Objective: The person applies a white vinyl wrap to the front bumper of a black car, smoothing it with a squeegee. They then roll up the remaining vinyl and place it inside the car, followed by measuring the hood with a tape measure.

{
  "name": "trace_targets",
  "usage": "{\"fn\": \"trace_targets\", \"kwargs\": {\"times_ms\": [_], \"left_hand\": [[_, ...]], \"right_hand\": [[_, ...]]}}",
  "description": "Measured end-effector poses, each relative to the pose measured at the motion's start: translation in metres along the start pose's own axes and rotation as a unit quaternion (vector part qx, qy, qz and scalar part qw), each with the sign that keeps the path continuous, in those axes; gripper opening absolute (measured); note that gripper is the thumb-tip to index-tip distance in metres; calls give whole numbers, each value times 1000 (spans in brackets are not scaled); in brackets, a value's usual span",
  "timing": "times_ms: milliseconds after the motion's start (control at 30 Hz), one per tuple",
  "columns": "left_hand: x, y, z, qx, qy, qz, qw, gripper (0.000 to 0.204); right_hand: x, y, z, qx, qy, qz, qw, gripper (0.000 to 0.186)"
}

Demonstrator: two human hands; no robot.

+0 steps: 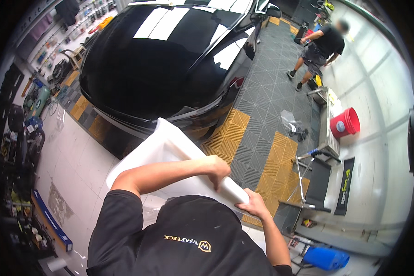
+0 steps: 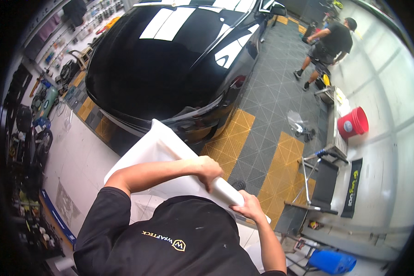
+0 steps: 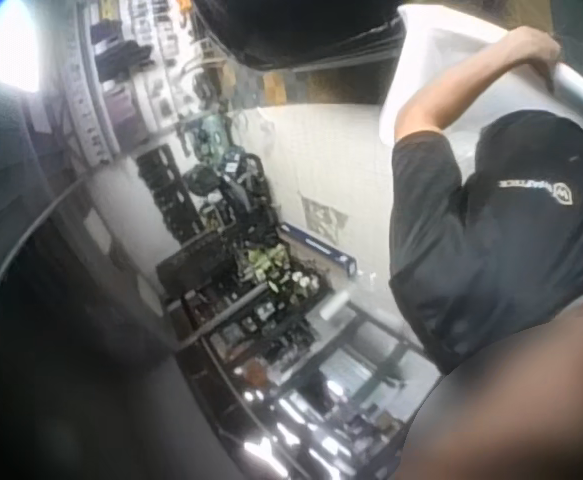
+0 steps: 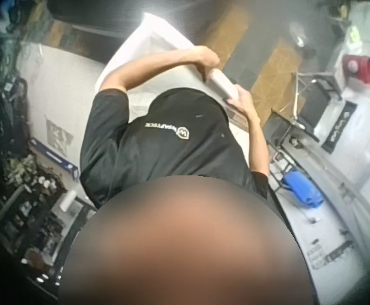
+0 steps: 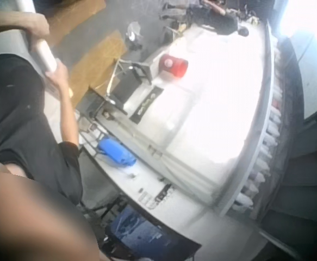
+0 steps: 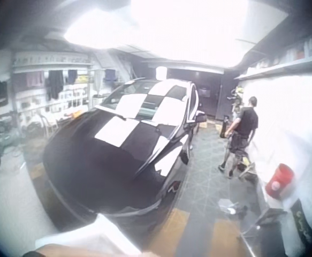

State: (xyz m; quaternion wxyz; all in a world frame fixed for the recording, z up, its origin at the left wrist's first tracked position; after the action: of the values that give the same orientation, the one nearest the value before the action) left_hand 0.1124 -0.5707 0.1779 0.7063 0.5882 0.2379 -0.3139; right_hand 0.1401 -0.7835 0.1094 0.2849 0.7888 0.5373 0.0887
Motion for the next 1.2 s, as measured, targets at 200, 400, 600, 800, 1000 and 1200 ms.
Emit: {"fn": "trace_targets", "kwargs": {"times_ms": [200,400,600,800,1000,1200], "left_hand": [[-37,134,-59,-63,185,393,898,53],[50,134,-144,-623,88,315,711,76],[180,136,-115,-571,12,175,802,84],[251,194,-74,-606,-110,130,777,40],[363,313,-72,-449,-17,116,886,55],[458,433,-77,-227,58,126,964,67]], "right_hand": [[-33,127,35,-182,3,170,968,42],[-65,239,57,-393,54,268,878,28],[-83,343,80,-498,47,265,824,33],[-100,421,116,-528,27,269,805,34],[-86,482,185,-360,-115,192,906,37],[-43,549,230,-204,-229,112,945,44]]}}
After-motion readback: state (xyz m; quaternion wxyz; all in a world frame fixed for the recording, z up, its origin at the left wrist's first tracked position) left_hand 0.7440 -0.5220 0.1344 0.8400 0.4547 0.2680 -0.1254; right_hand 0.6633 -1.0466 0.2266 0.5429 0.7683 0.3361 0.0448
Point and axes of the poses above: each hand's wrist, its own x-axis towards the middle knuckle, its own y-axis out of the back of the hand, z = x × y, the point moved 6 cm from there along x, towards the middle knuckle, and after that the axes turned 15 degrees about y, right-handed, at the moved point
